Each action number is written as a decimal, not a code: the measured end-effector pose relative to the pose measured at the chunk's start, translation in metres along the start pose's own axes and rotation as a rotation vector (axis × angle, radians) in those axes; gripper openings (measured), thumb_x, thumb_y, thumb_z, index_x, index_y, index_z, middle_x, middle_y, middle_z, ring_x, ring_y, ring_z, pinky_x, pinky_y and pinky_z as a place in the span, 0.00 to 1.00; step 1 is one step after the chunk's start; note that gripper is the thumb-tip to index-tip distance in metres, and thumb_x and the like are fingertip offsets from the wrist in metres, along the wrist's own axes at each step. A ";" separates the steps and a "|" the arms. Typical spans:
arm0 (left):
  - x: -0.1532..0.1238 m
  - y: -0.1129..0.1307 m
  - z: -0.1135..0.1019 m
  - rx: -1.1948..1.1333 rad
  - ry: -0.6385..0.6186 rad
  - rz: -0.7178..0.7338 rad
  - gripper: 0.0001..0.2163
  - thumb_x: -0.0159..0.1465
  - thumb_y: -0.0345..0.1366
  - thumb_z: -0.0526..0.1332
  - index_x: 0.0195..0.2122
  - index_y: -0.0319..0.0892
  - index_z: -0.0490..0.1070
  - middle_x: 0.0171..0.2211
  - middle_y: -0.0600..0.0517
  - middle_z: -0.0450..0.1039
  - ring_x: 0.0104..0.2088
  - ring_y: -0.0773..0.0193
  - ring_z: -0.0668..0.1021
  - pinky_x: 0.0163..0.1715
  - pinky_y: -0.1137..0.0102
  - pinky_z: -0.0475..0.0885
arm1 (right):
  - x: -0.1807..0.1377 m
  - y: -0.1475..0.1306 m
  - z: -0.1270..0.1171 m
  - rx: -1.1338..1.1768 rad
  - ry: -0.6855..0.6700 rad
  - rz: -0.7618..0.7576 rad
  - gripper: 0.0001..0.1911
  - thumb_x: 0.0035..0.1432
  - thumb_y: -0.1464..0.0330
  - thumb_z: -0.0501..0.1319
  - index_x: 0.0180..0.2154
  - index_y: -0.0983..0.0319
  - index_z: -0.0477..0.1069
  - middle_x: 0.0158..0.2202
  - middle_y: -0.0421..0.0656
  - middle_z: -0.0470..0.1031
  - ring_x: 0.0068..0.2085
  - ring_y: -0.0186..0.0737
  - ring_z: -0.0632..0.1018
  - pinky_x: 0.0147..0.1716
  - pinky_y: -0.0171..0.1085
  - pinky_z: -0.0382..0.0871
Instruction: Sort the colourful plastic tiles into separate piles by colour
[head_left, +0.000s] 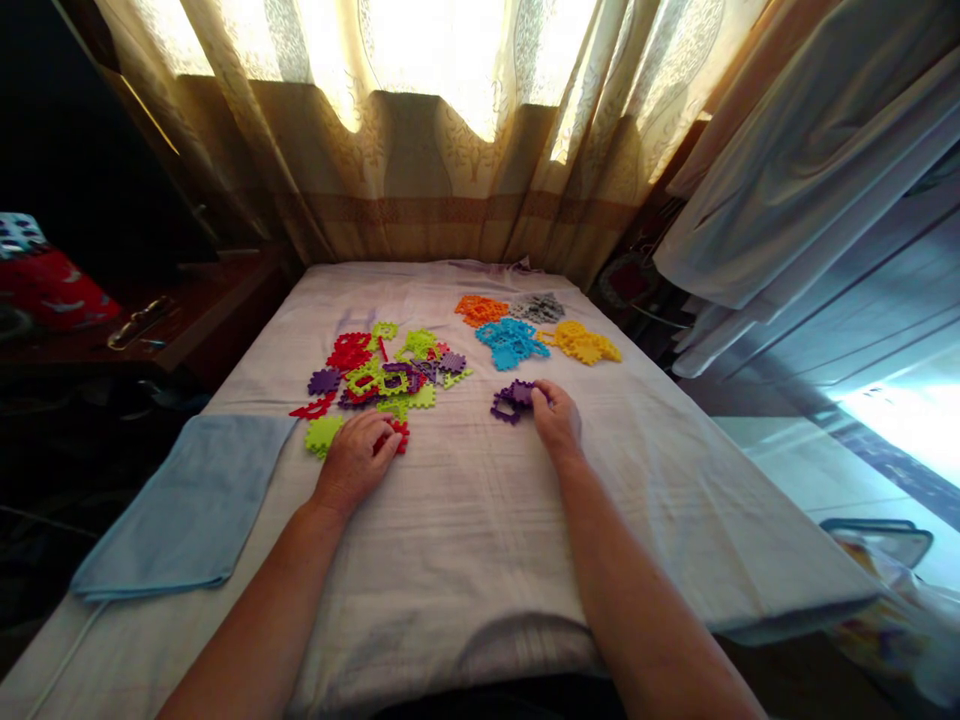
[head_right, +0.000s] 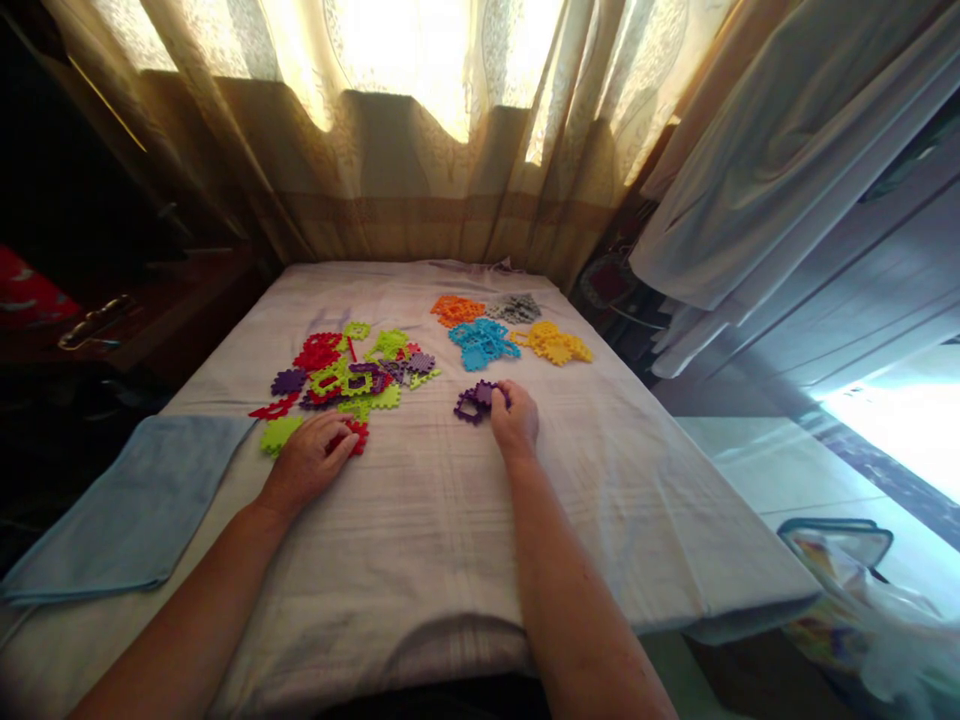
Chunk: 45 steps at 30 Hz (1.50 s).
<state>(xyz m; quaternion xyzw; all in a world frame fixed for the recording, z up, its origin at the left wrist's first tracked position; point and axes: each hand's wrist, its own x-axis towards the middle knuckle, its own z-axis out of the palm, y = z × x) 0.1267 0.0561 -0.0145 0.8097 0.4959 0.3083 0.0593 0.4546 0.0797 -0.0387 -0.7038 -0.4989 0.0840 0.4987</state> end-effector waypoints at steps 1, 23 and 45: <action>0.000 0.000 0.000 0.000 -0.003 0.002 0.12 0.64 0.40 0.55 0.26 0.44 0.72 0.42 0.45 0.79 0.47 0.53 0.78 0.53 0.54 0.70 | -0.001 0.000 0.000 -0.047 -0.002 -0.057 0.17 0.56 0.62 0.56 0.41 0.60 0.79 0.46 0.48 0.80 0.48 0.46 0.77 0.54 0.45 0.68; 0.000 -0.002 0.000 -0.005 -0.021 0.001 0.12 0.64 0.41 0.55 0.27 0.44 0.72 0.43 0.45 0.79 0.48 0.54 0.78 0.55 0.54 0.70 | -0.001 -0.005 -0.018 -0.219 0.034 -0.146 0.20 0.59 0.61 0.55 0.19 0.58 0.76 0.43 0.46 0.81 0.50 0.46 0.75 0.55 0.47 0.65; -0.003 0.001 0.000 0.111 0.013 -0.028 0.08 0.63 0.37 0.56 0.38 0.44 0.73 0.41 0.46 0.78 0.44 0.53 0.77 0.48 0.58 0.71 | -0.023 -0.039 -0.008 -0.011 -0.007 -0.290 0.20 0.60 0.60 0.53 0.19 0.57 0.72 0.29 0.45 0.81 0.37 0.42 0.80 0.45 0.40 0.71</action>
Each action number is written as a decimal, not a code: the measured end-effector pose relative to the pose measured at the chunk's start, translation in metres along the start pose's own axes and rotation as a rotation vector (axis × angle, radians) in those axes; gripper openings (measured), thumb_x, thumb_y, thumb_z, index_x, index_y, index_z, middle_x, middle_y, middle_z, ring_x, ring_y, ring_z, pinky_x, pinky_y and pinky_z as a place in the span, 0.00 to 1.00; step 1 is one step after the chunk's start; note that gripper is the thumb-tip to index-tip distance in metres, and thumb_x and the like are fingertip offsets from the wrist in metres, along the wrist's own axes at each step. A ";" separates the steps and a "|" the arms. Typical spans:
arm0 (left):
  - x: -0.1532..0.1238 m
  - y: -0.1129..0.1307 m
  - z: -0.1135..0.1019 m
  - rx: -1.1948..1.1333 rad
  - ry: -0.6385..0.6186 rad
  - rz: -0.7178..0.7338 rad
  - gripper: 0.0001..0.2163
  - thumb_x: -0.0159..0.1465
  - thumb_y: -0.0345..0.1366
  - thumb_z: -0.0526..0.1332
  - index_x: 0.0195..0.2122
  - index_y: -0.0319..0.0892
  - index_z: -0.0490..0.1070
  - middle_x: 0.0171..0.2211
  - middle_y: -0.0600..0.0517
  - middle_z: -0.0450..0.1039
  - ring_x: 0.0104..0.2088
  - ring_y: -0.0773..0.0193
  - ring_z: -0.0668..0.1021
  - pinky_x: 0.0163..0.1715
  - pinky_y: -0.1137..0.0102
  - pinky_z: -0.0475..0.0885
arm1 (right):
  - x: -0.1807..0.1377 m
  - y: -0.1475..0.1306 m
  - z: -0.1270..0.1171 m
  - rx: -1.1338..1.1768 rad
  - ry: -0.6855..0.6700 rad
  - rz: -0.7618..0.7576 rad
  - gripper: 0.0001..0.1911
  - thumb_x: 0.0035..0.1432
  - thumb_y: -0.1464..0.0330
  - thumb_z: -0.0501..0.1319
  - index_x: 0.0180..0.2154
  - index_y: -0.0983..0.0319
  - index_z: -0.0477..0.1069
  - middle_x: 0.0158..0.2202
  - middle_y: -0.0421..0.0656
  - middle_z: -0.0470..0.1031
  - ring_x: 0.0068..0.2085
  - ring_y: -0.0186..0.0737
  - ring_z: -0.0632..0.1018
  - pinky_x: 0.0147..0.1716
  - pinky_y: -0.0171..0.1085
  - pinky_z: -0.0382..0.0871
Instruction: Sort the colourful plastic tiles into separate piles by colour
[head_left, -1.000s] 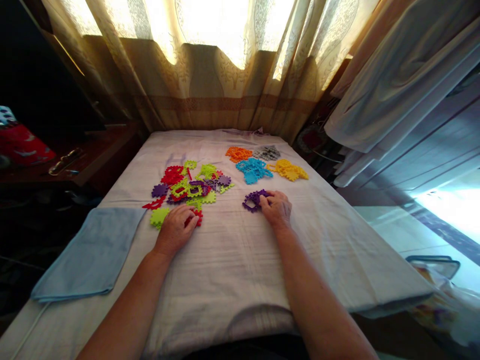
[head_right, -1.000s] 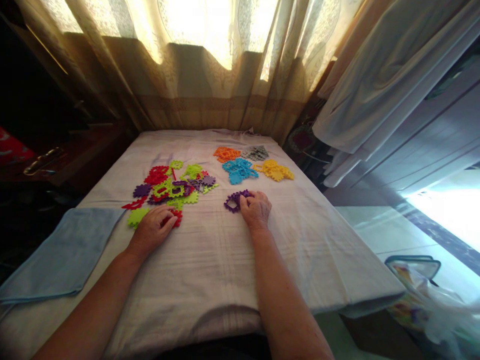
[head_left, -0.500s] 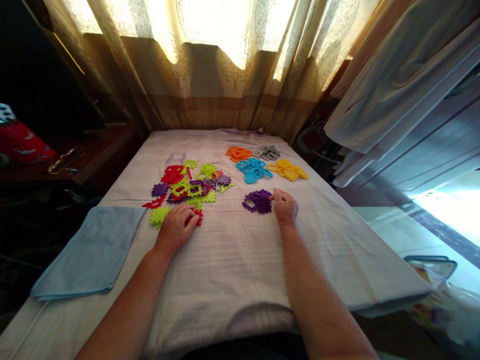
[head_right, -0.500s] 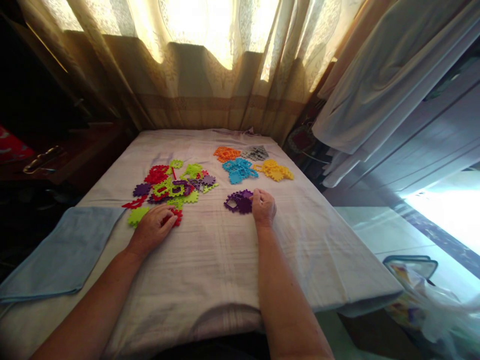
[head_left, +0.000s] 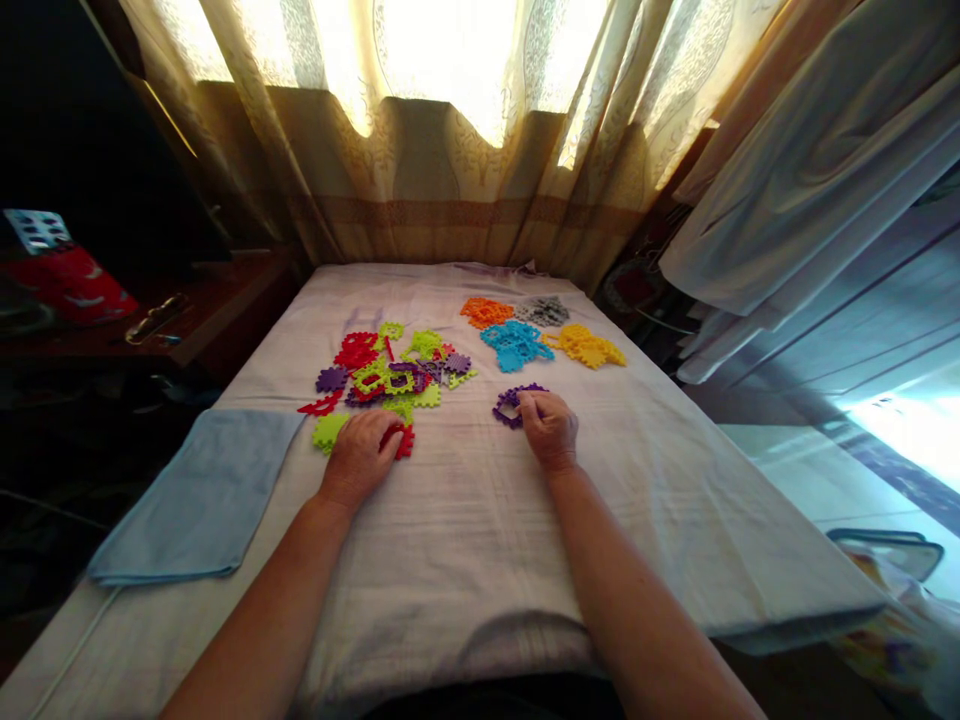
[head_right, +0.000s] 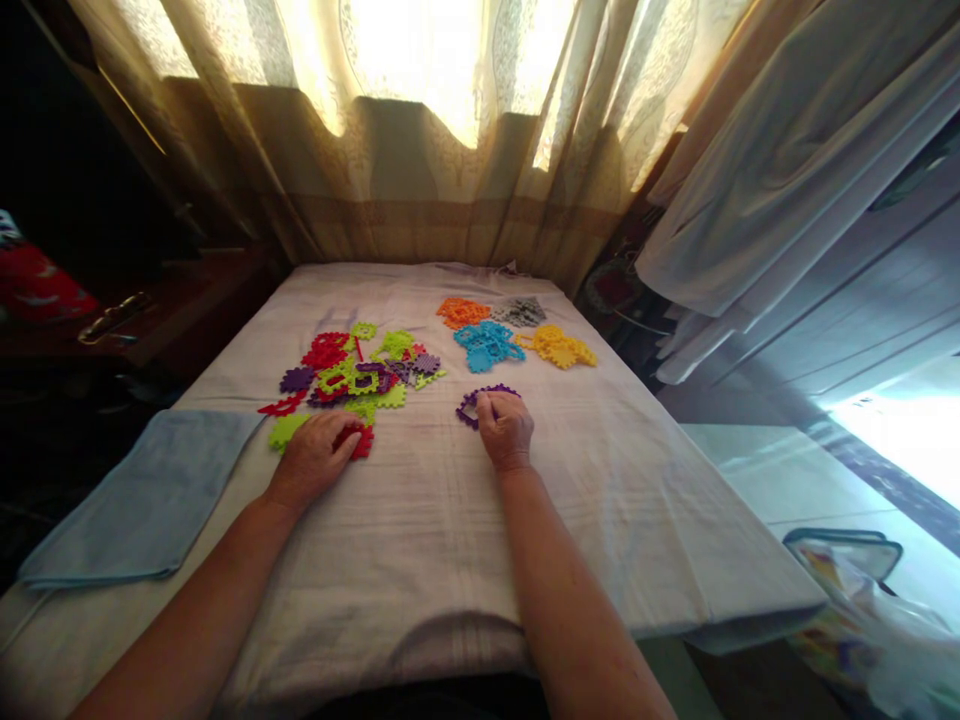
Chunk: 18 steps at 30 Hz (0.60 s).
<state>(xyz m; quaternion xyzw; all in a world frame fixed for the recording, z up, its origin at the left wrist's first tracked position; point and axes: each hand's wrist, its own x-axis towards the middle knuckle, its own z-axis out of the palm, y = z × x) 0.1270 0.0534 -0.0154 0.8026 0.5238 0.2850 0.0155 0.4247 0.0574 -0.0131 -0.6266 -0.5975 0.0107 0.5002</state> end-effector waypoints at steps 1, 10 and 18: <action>0.000 -0.001 0.001 0.003 0.005 0.000 0.09 0.64 0.37 0.55 0.39 0.43 0.73 0.42 0.45 0.78 0.45 0.53 0.77 0.49 0.58 0.70 | -0.001 -0.003 0.002 0.002 -0.022 -0.034 0.21 0.61 0.60 0.53 0.20 0.57 0.72 0.30 0.45 0.81 0.37 0.42 0.80 0.45 0.41 0.71; 0.001 -0.011 -0.001 0.032 0.084 -0.053 0.10 0.64 0.37 0.54 0.40 0.45 0.74 0.49 0.46 0.77 0.50 0.53 0.76 0.54 0.56 0.67 | -0.013 -0.039 0.032 -0.031 -0.340 -0.220 0.12 0.61 0.65 0.56 0.33 0.57 0.79 0.38 0.45 0.82 0.42 0.43 0.79 0.48 0.41 0.70; 0.001 -0.028 -0.001 0.112 0.174 -0.180 0.16 0.66 0.41 0.54 0.51 0.45 0.72 0.57 0.44 0.72 0.58 0.49 0.71 0.60 0.53 0.62 | -0.014 -0.083 0.072 -0.095 -0.495 -0.314 0.17 0.60 0.66 0.59 0.50 0.58 0.76 0.56 0.49 0.73 0.57 0.48 0.72 0.58 0.48 0.63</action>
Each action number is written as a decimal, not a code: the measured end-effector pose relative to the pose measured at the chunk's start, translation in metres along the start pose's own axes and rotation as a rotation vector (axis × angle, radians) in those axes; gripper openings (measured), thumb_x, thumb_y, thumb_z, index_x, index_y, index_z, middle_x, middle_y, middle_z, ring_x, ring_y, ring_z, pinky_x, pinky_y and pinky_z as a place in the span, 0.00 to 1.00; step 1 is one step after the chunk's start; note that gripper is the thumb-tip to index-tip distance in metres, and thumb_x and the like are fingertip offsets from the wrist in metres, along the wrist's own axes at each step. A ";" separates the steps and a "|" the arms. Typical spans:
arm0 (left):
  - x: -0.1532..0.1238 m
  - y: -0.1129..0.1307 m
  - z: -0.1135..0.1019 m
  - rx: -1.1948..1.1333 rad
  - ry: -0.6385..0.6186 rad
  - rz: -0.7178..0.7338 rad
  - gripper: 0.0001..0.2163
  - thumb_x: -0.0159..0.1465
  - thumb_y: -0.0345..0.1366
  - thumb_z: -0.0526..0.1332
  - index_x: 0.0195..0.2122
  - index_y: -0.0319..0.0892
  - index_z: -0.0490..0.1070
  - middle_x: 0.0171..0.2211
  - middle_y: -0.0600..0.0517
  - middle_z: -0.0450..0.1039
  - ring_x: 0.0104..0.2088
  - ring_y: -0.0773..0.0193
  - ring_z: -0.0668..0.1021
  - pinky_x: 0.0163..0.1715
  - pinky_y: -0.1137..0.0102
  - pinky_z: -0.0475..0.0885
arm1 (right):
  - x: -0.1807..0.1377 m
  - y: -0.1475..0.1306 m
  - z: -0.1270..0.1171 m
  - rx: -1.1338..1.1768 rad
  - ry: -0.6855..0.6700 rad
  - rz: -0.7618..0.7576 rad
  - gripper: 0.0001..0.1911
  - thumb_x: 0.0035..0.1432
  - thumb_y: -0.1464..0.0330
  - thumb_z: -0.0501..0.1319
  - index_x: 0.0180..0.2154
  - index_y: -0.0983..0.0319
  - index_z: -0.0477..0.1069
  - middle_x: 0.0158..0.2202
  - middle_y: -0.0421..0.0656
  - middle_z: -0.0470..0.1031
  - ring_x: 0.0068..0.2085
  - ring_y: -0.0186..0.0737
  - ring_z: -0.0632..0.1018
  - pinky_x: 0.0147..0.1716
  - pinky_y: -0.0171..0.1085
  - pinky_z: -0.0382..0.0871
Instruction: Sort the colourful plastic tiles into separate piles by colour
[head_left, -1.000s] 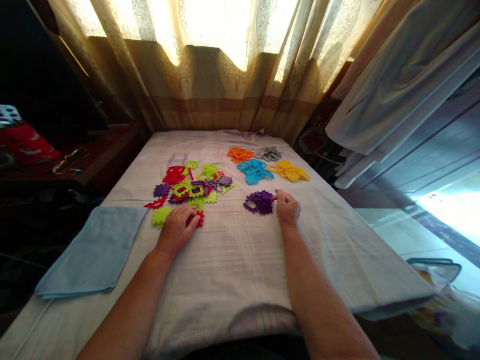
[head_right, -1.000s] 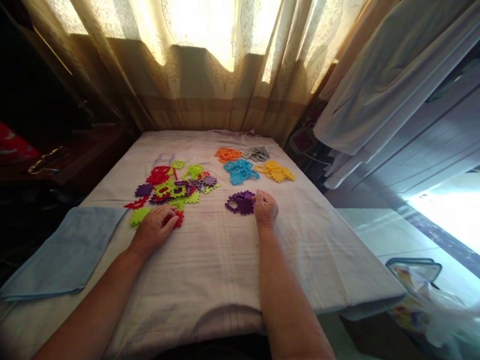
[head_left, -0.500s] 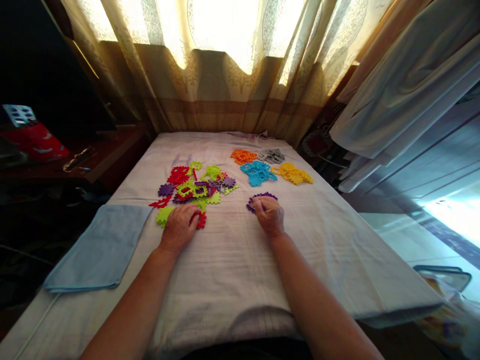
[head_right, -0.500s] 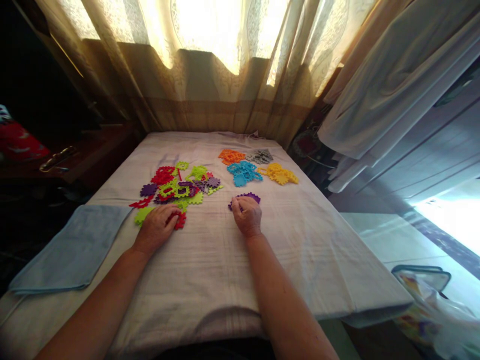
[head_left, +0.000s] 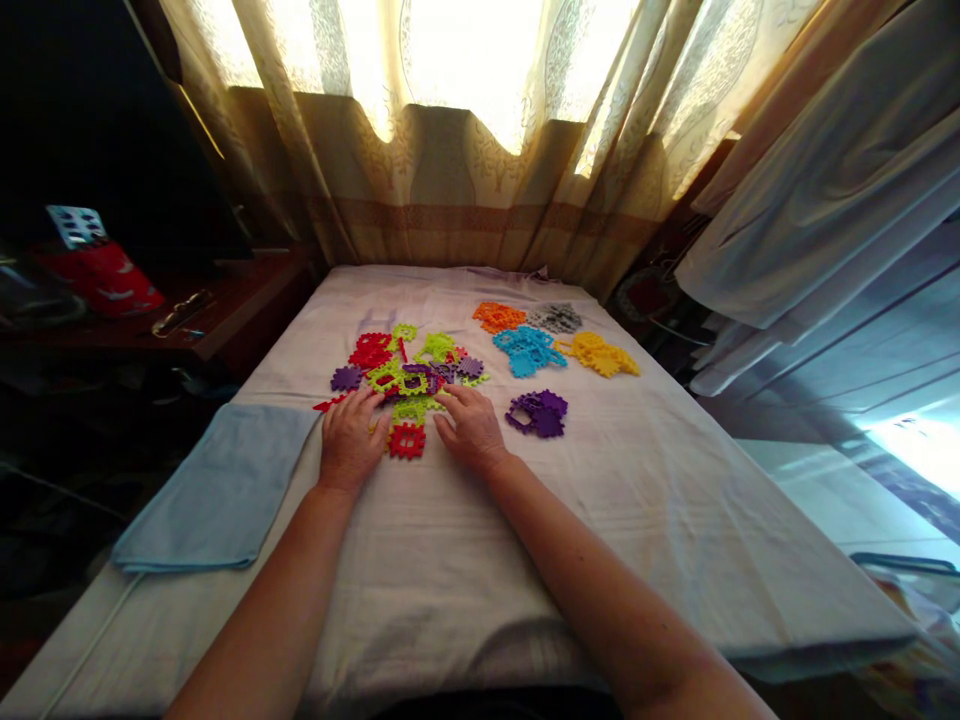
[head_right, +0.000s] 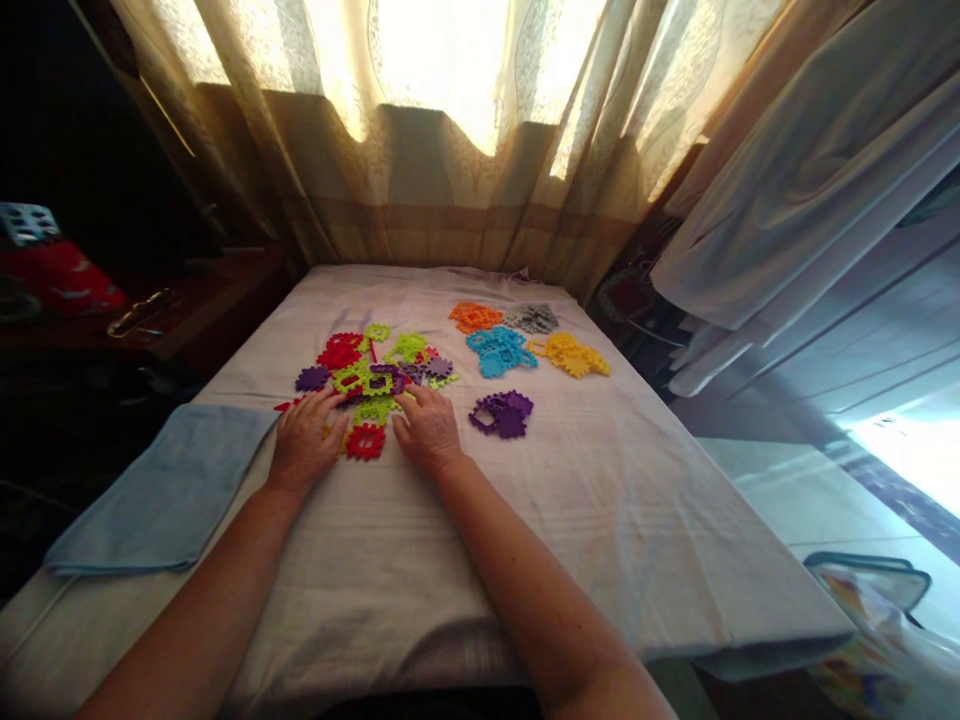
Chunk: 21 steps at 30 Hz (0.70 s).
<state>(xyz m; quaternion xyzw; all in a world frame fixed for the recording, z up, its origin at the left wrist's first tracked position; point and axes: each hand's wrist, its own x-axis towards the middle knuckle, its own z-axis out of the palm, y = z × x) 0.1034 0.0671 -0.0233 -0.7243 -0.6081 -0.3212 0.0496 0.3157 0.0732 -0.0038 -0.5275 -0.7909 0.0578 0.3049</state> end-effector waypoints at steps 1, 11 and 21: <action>0.000 -0.002 0.001 0.006 0.006 -0.014 0.17 0.66 0.42 0.54 0.53 0.45 0.71 0.58 0.44 0.71 0.59 0.48 0.70 0.60 0.52 0.61 | 0.005 -0.004 0.004 -0.012 0.002 0.010 0.18 0.60 0.65 0.59 0.52 0.58 0.74 0.59 0.50 0.71 0.59 0.50 0.69 0.59 0.49 0.61; 0.000 -0.004 0.008 0.042 -0.055 -0.041 0.20 0.65 0.44 0.55 0.57 0.49 0.69 0.61 0.44 0.68 0.63 0.44 0.67 0.62 0.45 0.55 | 0.025 -0.014 0.036 -0.068 -0.017 0.071 0.17 0.61 0.59 0.61 0.51 0.54 0.73 0.65 0.49 0.62 0.66 0.56 0.60 0.61 0.56 0.53; 0.000 0.003 0.003 0.049 -0.099 -0.060 0.19 0.65 0.45 0.56 0.55 0.47 0.72 0.63 0.42 0.64 0.64 0.41 0.64 0.62 0.43 0.54 | 0.002 -0.014 0.027 -0.016 0.006 -0.009 0.10 0.62 0.62 0.60 0.38 0.58 0.78 0.62 0.48 0.67 0.64 0.51 0.63 0.62 0.51 0.56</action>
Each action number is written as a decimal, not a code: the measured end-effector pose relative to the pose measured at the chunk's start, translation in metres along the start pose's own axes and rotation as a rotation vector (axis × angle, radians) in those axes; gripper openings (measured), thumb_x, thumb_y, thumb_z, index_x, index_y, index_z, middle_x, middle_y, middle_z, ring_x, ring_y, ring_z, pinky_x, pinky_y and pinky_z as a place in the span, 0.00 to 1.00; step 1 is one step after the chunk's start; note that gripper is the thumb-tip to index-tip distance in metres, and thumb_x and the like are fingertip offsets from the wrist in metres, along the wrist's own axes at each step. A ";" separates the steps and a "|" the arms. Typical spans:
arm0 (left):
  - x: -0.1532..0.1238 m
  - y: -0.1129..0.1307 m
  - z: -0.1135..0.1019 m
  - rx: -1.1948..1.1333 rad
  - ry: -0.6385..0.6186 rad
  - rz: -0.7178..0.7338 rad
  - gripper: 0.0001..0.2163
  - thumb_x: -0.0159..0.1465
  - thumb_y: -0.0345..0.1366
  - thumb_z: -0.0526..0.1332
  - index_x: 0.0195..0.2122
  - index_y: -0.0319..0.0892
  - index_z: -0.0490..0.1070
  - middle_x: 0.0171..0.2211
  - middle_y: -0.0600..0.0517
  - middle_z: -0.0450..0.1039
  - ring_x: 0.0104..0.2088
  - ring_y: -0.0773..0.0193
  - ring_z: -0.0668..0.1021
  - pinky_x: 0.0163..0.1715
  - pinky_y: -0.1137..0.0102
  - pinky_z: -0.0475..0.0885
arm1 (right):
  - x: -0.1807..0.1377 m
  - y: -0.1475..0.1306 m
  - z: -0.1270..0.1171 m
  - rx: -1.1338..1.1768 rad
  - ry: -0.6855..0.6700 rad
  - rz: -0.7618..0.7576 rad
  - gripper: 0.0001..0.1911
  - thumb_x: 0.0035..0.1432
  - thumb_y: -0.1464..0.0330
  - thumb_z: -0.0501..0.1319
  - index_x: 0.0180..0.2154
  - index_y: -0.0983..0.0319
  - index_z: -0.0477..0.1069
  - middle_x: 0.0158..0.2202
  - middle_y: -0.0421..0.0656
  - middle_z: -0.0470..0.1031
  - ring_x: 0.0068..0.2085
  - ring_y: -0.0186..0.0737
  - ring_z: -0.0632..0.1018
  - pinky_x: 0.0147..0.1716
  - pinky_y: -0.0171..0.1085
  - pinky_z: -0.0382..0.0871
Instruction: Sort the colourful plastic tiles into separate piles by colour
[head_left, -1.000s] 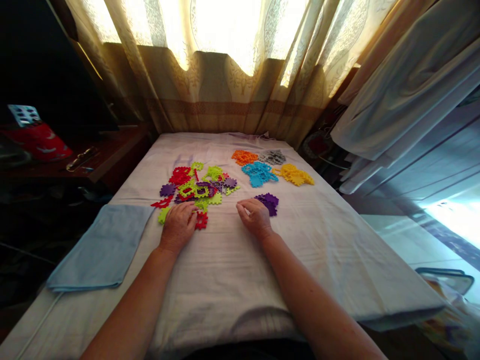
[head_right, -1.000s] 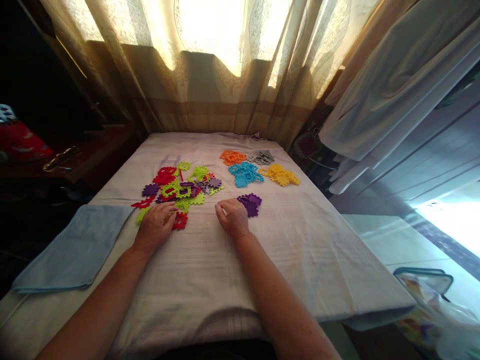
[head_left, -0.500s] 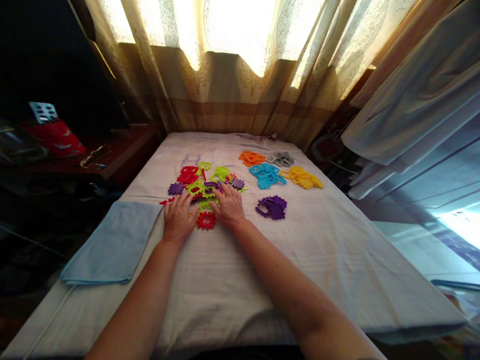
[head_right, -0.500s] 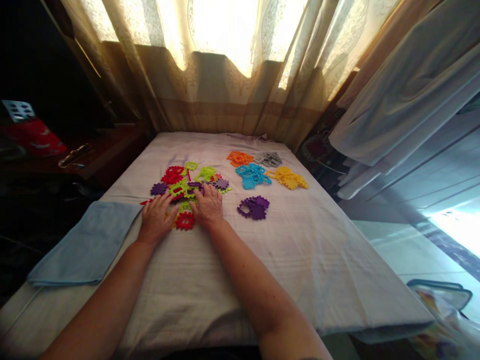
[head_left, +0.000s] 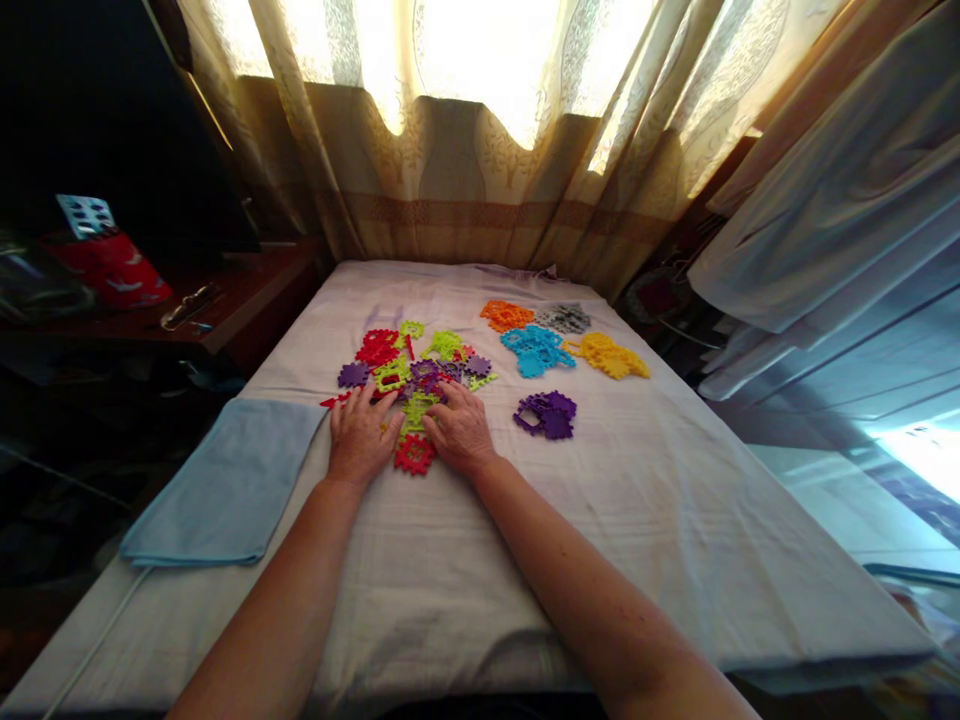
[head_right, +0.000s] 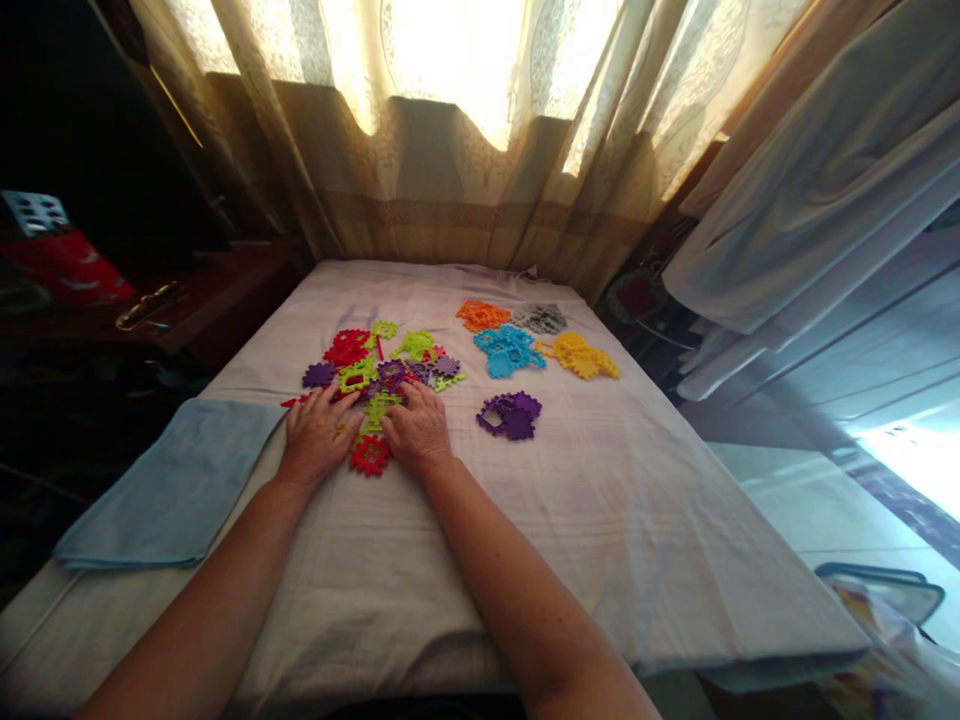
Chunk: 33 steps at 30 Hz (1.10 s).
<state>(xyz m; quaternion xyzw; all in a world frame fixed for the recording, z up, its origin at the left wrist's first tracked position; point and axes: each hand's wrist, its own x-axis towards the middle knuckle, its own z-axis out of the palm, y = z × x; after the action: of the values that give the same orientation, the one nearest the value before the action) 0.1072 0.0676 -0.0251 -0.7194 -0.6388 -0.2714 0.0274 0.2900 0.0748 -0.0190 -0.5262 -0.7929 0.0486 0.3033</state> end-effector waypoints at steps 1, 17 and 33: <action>0.000 0.000 0.000 0.003 -0.002 -0.002 0.19 0.65 0.45 0.56 0.55 0.46 0.73 0.63 0.42 0.64 0.64 0.41 0.64 0.62 0.43 0.54 | -0.001 0.000 -0.001 0.010 -0.003 -0.003 0.10 0.62 0.62 0.60 0.36 0.58 0.79 0.61 0.48 0.68 0.64 0.51 0.64 0.61 0.51 0.56; -0.011 0.023 -0.011 0.045 -0.295 0.273 0.32 0.61 0.56 0.59 0.63 0.46 0.64 0.67 0.43 0.58 0.68 0.44 0.58 0.66 0.43 0.45 | 0.023 0.020 -0.002 -0.074 0.043 0.410 0.20 0.61 0.63 0.59 0.55 0.60 0.72 0.63 0.52 0.65 0.64 0.54 0.62 0.61 0.53 0.55; -0.011 0.028 -0.014 0.088 -0.329 0.178 0.25 0.63 0.49 0.58 0.61 0.47 0.66 0.67 0.44 0.59 0.66 0.46 0.62 0.65 0.42 0.47 | 0.025 0.029 0.002 0.051 0.094 0.422 0.07 0.60 0.68 0.60 0.37 0.59 0.78 0.56 0.48 0.73 0.61 0.50 0.66 0.60 0.51 0.57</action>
<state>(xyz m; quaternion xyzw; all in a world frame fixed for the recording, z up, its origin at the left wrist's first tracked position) 0.1281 0.0470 -0.0093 -0.8059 -0.5797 -0.1184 -0.0222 0.3059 0.1097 -0.0214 -0.6743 -0.6487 0.1065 0.3365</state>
